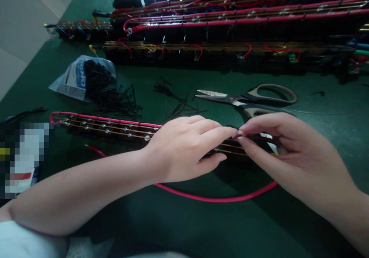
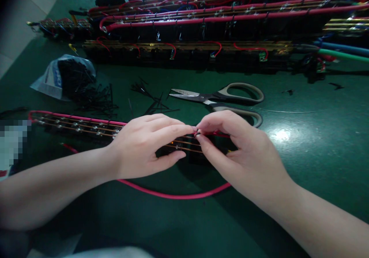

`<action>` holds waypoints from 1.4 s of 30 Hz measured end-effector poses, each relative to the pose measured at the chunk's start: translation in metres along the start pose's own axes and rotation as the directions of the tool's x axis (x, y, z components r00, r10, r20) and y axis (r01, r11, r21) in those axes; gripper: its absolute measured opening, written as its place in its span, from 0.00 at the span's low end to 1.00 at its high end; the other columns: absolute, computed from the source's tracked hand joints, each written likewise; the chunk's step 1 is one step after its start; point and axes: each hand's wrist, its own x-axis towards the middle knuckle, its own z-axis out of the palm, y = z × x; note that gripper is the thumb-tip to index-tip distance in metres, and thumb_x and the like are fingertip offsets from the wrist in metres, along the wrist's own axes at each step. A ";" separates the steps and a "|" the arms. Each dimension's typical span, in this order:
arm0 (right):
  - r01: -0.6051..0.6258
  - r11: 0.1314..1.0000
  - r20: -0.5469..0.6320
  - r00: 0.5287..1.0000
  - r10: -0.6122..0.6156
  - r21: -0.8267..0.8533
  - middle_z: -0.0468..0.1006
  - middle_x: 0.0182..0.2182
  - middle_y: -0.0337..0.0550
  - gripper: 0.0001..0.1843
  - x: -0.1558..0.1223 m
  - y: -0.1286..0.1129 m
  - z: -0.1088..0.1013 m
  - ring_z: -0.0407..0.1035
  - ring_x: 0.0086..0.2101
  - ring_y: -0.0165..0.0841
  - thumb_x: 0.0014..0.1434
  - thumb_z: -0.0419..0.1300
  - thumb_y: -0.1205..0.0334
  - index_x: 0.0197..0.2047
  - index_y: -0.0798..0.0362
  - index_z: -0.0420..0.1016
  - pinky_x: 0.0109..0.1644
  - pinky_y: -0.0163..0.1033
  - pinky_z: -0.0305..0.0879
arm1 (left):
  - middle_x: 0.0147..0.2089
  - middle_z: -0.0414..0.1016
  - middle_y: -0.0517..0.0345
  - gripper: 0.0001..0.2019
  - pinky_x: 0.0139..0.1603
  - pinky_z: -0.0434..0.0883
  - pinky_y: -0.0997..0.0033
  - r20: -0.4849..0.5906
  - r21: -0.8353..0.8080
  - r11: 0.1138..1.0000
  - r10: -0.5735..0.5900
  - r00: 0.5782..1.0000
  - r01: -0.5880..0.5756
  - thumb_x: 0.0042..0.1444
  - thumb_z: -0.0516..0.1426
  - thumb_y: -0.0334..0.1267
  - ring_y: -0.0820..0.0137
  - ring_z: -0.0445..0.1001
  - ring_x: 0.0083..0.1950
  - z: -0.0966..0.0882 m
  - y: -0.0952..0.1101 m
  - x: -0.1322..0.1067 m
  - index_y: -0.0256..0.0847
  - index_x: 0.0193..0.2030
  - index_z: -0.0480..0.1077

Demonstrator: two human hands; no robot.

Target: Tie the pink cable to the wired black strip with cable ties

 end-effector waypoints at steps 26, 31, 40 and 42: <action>0.067 0.981 -0.033 0.997 -0.074 -0.184 0.86 0.38 0.41 0.06 0.002 -0.007 0.000 0.80 0.38 0.46 0.67 0.63 0.59 0.42 0.37 0.81 0.43 0.56 0.77 | 0.55 0.84 0.57 0.16 0.55 0.77 0.65 0.013 -0.044 0.999 -0.015 1.000 0.015 0.72 0.57 0.38 0.65 0.82 0.56 0.001 0.000 -0.001 0.42 0.64 0.71; 0.073 0.987 -0.010 0.997 -0.076 -0.146 0.86 0.38 0.41 0.05 0.004 -0.008 -0.001 0.79 0.37 0.45 0.66 0.63 0.60 0.42 0.38 0.80 0.43 0.55 0.77 | 0.56 0.84 0.57 0.16 0.56 0.76 0.65 0.028 -0.047 0.999 -0.015 0.999 0.016 0.73 0.57 0.38 0.65 0.81 0.57 0.000 -0.001 -0.001 0.43 0.65 0.71; 0.084 0.986 0.024 0.996 -0.081 -0.141 0.84 0.38 0.41 0.05 0.005 -0.005 -0.003 0.78 0.38 0.45 0.66 0.63 0.61 0.42 0.38 0.78 0.43 0.54 0.78 | 0.56 0.84 0.57 0.15 0.55 0.77 0.65 0.013 -0.040 0.999 -0.004 1.000 0.005 0.72 0.57 0.37 0.65 0.82 0.56 0.000 0.000 0.000 0.41 0.63 0.72; 0.109 0.981 0.022 0.994 -0.107 -0.162 0.84 0.38 0.42 0.06 0.005 -0.003 -0.003 0.78 0.37 0.44 0.68 0.63 0.62 0.43 0.39 0.78 0.43 0.53 0.78 | 0.56 0.84 0.56 0.14 0.54 0.78 0.64 0.000 -0.025 1.000 0.006 1.000 -0.006 0.72 0.57 0.37 0.64 0.82 0.55 0.000 0.001 0.000 0.40 0.61 0.73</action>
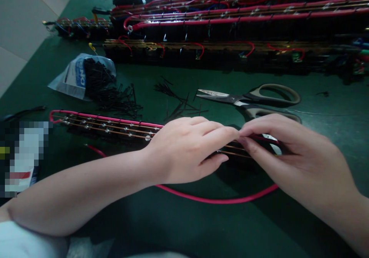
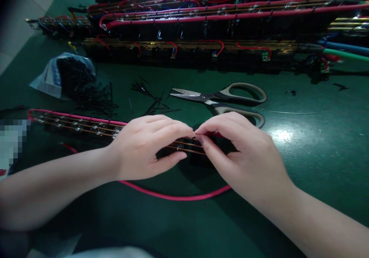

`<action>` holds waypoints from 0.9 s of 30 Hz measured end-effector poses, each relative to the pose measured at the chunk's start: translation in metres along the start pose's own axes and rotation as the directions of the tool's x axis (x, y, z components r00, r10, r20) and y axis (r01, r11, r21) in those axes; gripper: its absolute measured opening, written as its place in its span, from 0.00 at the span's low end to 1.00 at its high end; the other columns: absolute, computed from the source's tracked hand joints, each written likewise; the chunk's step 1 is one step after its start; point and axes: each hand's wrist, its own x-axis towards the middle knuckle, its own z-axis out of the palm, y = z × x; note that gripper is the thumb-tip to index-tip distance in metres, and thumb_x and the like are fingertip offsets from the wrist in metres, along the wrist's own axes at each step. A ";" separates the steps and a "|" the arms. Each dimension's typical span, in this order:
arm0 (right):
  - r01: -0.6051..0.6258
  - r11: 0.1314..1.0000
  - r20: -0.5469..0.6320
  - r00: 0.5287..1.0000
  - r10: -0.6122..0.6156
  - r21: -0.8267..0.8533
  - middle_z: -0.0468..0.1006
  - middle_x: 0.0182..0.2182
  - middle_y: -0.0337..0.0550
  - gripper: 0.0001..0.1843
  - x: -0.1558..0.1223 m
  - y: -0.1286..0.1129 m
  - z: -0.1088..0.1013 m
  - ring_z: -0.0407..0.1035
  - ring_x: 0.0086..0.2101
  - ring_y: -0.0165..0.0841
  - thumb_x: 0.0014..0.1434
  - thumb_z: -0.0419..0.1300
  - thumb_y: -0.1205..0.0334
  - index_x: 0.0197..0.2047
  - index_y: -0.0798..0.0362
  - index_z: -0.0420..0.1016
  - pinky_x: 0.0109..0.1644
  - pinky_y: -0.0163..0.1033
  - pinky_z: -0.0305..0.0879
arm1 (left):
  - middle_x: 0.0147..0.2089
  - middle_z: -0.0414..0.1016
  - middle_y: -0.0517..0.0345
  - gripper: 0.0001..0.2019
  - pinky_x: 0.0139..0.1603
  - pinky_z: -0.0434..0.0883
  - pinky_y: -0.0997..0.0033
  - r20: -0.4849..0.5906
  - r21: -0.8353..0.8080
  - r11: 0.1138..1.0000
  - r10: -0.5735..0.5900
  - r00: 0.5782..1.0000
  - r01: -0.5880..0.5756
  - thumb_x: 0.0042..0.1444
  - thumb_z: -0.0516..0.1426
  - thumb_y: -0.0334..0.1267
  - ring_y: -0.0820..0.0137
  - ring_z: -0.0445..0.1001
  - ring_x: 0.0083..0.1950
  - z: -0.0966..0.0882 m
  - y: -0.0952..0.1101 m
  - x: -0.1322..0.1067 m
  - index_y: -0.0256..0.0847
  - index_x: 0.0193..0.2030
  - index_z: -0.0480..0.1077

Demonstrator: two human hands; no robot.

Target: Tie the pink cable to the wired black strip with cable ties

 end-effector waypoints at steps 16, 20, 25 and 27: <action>0.511 0.773 0.044 0.843 -0.536 -0.376 0.86 0.39 0.47 0.12 -0.004 0.001 0.000 0.80 0.40 0.44 0.66 0.61 0.75 0.47 0.47 0.73 0.46 0.53 0.75 | 0.56 0.83 0.53 0.17 0.45 0.80 0.61 0.017 0.144 0.988 0.049 0.999 -0.051 0.74 0.56 0.38 0.61 0.83 0.51 0.005 0.002 -0.002 0.36 0.66 0.66; 0.599 0.668 0.118 0.777 -0.618 -0.441 0.88 0.39 0.51 0.12 -0.006 -0.002 -0.001 0.81 0.39 0.46 0.64 0.61 0.77 0.46 0.52 0.75 0.48 0.56 0.71 | 0.56 0.83 0.53 0.18 0.47 0.80 0.61 0.028 0.141 0.989 0.043 0.999 -0.046 0.74 0.57 0.41 0.60 0.82 0.51 0.006 0.002 -0.002 0.38 0.66 0.67; 0.625 0.641 0.127 0.753 -0.646 -0.446 0.89 0.38 0.49 0.10 -0.009 -0.002 -0.002 0.82 0.40 0.45 0.66 0.60 0.76 0.45 0.52 0.78 0.47 0.56 0.70 | 0.55 0.83 0.54 0.18 0.48 0.79 0.62 0.055 0.148 0.989 0.022 0.998 -0.030 0.74 0.58 0.42 0.61 0.81 0.50 0.005 0.002 -0.001 0.39 0.66 0.68; 0.626 0.643 0.124 0.752 -0.647 -0.442 0.89 0.39 0.48 0.10 -0.010 -0.002 -0.002 0.82 0.41 0.44 0.67 0.60 0.76 0.44 0.52 0.78 0.47 0.55 0.70 | 0.55 0.83 0.54 0.19 0.48 0.79 0.62 0.057 0.138 0.990 0.016 0.998 -0.024 0.73 0.59 0.41 0.61 0.81 0.50 0.004 0.002 -0.001 0.38 0.66 0.68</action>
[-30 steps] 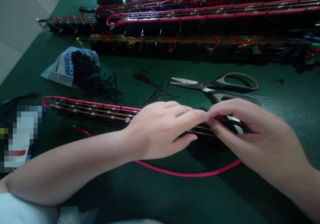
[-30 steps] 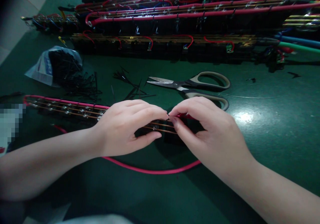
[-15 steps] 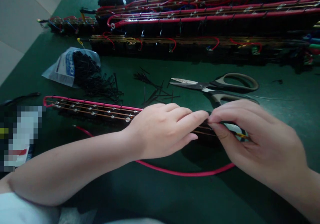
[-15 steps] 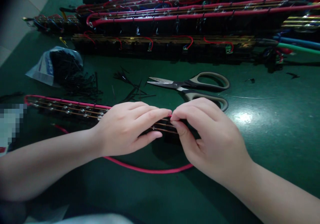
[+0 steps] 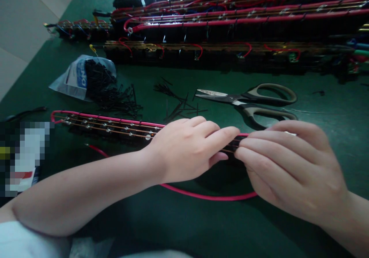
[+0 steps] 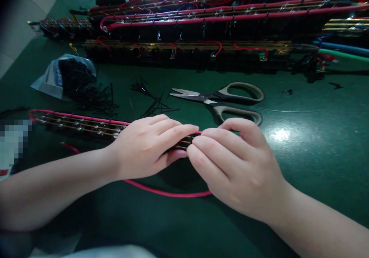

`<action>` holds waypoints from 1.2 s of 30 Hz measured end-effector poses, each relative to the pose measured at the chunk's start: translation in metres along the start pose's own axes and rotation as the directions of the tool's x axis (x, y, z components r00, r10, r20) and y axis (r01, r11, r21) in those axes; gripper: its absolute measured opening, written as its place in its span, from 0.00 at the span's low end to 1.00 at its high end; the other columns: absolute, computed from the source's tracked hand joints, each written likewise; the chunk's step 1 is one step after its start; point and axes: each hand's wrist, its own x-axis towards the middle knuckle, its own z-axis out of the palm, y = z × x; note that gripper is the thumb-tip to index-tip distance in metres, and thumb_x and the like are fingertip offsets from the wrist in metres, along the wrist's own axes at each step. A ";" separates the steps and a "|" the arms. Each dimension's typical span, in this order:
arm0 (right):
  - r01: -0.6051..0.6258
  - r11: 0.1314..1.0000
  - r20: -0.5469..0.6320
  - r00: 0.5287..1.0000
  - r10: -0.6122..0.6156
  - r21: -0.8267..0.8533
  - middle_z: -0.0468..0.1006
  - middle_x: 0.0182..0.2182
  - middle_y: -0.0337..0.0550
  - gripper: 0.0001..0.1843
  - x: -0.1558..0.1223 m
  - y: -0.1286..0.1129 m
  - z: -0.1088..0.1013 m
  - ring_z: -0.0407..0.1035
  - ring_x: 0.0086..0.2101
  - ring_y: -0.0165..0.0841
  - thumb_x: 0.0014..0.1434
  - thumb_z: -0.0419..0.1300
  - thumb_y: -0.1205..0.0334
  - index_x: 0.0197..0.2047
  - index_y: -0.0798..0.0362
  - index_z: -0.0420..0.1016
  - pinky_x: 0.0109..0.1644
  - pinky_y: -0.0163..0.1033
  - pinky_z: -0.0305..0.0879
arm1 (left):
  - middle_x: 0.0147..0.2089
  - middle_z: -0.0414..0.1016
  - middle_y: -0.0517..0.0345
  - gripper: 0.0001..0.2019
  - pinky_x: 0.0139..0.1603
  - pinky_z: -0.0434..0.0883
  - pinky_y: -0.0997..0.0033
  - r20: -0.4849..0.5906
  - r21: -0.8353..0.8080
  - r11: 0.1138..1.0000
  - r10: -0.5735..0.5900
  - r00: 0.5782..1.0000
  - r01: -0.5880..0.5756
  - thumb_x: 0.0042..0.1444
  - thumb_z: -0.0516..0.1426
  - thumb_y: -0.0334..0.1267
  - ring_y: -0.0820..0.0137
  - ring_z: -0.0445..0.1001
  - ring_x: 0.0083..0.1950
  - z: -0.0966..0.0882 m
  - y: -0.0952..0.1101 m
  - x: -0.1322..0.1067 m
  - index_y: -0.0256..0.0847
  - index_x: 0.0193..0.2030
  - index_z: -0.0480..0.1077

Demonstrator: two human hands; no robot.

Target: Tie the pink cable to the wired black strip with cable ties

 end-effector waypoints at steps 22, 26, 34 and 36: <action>-0.181 0.974 0.027 0.983 0.179 0.138 0.83 0.36 0.46 0.08 -0.001 0.004 0.008 0.77 0.37 0.45 0.68 0.61 0.68 0.46 0.46 0.69 0.44 0.52 0.73 | 0.51 0.86 0.54 0.14 0.49 0.80 0.60 -0.052 -0.062 0.998 -0.015 0.999 0.012 0.70 0.61 0.39 0.60 0.83 0.51 -0.002 -0.002 0.001 0.35 0.58 0.75; -0.137 0.987 0.027 0.990 0.136 0.081 0.85 0.37 0.47 0.08 0.003 0.003 0.007 0.79 0.38 0.46 0.67 0.63 0.68 0.47 0.46 0.71 0.42 0.53 0.75 | 0.53 0.85 0.54 0.13 0.50 0.80 0.61 -0.047 -0.061 0.998 -0.035 0.998 0.032 0.72 0.58 0.39 0.62 0.83 0.51 0.000 -0.001 0.001 0.37 0.59 0.74; -0.109 0.990 0.057 0.993 0.104 0.092 0.87 0.43 0.50 0.11 0.002 0.000 0.002 0.81 0.42 0.47 0.68 0.61 0.73 0.49 0.48 0.75 0.44 0.53 0.79 | 0.54 0.84 0.51 0.13 0.53 0.80 0.61 0.000 -0.066 0.998 -0.014 1.000 0.014 0.74 0.54 0.38 0.62 0.82 0.54 -0.003 -0.002 0.002 0.37 0.59 0.73; -0.110 0.989 0.059 0.993 0.104 0.096 0.87 0.43 0.51 0.12 0.002 -0.001 0.001 0.82 0.43 0.47 0.68 0.60 0.75 0.49 0.50 0.76 0.45 0.52 0.80 | 0.54 0.84 0.51 0.13 0.53 0.80 0.61 -0.001 -0.071 0.997 -0.011 1.000 0.011 0.74 0.54 0.37 0.62 0.82 0.54 -0.002 -0.002 0.002 0.36 0.59 0.73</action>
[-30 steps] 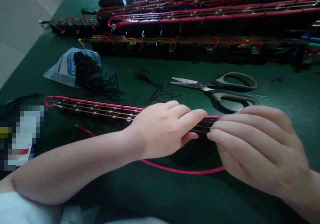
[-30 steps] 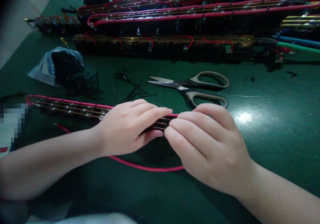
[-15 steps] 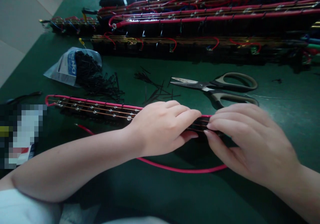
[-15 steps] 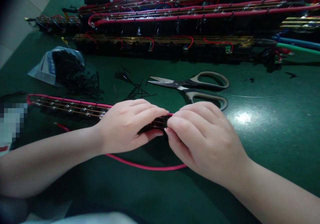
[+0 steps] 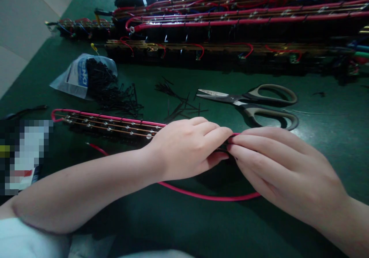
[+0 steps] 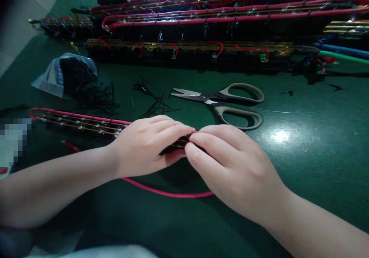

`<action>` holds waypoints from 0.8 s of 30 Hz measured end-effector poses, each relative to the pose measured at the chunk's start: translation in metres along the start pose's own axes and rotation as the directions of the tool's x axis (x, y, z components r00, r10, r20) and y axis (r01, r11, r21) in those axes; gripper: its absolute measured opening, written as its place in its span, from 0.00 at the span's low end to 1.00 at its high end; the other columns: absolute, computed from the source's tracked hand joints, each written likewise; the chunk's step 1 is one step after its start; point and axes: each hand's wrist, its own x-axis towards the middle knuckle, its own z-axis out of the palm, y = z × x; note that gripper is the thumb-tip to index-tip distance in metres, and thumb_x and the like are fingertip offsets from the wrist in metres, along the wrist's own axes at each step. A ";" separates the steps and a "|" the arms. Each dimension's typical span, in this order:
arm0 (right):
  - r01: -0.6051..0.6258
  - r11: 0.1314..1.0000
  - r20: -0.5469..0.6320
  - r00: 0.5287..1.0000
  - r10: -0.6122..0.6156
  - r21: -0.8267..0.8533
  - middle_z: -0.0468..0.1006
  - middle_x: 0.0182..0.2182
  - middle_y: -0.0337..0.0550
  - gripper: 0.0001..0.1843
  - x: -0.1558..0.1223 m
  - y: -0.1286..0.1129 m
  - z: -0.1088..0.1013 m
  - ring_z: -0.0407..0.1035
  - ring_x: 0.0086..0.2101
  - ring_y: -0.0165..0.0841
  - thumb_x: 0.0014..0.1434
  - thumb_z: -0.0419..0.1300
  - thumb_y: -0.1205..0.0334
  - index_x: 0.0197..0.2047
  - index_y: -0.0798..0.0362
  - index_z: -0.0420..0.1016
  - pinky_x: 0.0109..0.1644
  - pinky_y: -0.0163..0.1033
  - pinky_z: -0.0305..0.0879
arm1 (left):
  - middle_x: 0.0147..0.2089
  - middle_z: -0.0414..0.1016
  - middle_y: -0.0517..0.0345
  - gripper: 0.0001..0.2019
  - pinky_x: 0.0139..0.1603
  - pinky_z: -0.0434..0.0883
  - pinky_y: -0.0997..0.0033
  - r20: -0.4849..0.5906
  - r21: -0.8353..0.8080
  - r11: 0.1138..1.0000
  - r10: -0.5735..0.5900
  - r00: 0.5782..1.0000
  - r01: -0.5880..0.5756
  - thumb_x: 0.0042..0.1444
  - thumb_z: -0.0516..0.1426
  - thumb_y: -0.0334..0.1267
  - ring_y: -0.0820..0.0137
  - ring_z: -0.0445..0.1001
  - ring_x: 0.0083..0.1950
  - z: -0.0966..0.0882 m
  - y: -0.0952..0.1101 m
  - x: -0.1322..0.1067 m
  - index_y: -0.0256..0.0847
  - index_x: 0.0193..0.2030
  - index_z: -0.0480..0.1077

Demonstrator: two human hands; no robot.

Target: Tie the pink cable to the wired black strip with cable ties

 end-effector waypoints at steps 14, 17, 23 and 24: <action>0.021 0.997 -0.060 0.998 -0.016 0.078 0.87 0.39 0.44 0.14 0.010 0.003 0.001 0.82 0.40 0.41 0.66 0.58 0.78 0.41 0.46 0.74 0.41 0.46 0.83 | 0.55 0.83 0.48 0.13 0.53 0.81 0.60 0.005 0.020 1.000 0.022 1.000 -0.022 0.76 0.54 0.39 0.61 0.82 0.52 0.002 0.001 -0.001 0.36 0.60 0.71; 0.014 0.994 -0.067 0.998 -0.006 0.111 0.87 0.38 0.43 0.15 0.010 0.002 0.001 0.82 0.40 0.40 0.66 0.57 0.78 0.41 0.46 0.73 0.42 0.45 0.82 | 0.55 0.83 0.48 0.14 0.53 0.80 0.61 0.015 0.014 1.000 0.018 1.000 -0.018 0.76 0.53 0.39 0.62 0.81 0.53 0.002 0.001 -0.001 0.36 0.61 0.71; -0.108 0.976 -0.067 0.990 0.122 0.188 0.86 0.40 0.40 0.16 0.007 0.001 0.001 0.81 0.42 0.39 0.65 0.59 0.78 0.43 0.44 0.73 0.44 0.44 0.81 | 0.53 0.84 0.50 0.14 0.52 0.80 0.62 0.005 0.017 0.999 0.031 1.000 -0.031 0.75 0.55 0.39 0.62 0.82 0.51 0.000 0.000 0.000 0.36 0.62 0.70; -0.131 0.972 -0.071 0.987 0.147 0.194 0.85 0.40 0.40 0.16 0.007 0.002 0.002 0.81 0.41 0.38 0.65 0.59 0.78 0.43 0.44 0.72 0.43 0.44 0.80 | 0.53 0.84 0.51 0.14 0.51 0.80 0.63 -0.001 0.015 0.999 0.038 0.999 -0.038 0.75 0.55 0.39 0.63 0.82 0.50 0.000 0.000 0.000 0.36 0.61 0.69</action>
